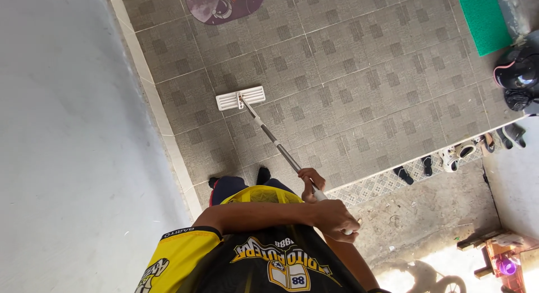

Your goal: Mopping a tiled floor in an entryway using a flat mop.

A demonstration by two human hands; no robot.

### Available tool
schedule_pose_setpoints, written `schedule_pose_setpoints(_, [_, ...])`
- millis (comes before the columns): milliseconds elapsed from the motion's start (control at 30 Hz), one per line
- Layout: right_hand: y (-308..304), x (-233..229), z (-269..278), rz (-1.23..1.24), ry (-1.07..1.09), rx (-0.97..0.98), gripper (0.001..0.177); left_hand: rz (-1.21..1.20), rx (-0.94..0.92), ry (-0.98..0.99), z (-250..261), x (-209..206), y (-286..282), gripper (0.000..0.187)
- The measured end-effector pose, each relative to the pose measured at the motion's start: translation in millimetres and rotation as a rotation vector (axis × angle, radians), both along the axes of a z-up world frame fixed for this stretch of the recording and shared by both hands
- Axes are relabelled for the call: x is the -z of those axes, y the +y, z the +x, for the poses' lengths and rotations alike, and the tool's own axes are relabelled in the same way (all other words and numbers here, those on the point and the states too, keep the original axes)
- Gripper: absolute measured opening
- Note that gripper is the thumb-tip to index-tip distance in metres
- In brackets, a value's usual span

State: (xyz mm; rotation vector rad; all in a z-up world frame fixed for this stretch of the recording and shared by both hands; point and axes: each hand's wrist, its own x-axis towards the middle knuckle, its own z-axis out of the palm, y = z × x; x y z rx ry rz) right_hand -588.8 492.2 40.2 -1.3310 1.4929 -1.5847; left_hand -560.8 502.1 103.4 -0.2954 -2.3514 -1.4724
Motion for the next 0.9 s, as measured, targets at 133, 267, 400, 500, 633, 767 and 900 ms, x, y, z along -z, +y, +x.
schedule_pose_setpoints(133, [-18, 12, 10, -0.093, 0.023, -0.056, 0.012, -0.051, -0.024, -0.048, 20, 6, -14, 0.035])
schedule_pose_setpoints(267, [-38, 23, 22, -0.096, 0.031, -0.102, 0.010, -0.040, -0.101, 0.068, 45, 35, -33, 0.029])
schedule_pose_setpoints(400, [-64, 26, 43, -0.062, 0.043, -0.133, 0.010, -0.052, -0.158, 0.062, 72, 59, -58, 0.025])
schedule_pose_setpoints(500, [-95, 27, 56, -0.043, 0.054, -0.169, 0.009, -0.054, -0.256, 0.009, 93, 54, -90, 0.022])
schedule_pose_setpoints(633, [-152, 35, 79, -0.038, 0.070, -0.212, 0.009, -0.071, -0.368, -0.087, 119, 43, -144, 0.018])
schedule_pose_setpoints(767, [-213, 63, 102, -0.033, 0.094, -0.244, 0.010, -0.074, -0.440, -0.160, 150, 34, -197, 0.020])
schedule_pose_setpoints(900, [-251, 109, 130, 0.007, 0.041, -0.244, 0.011, -0.044, -0.475, -0.179, 176, 38, -232, 0.020])
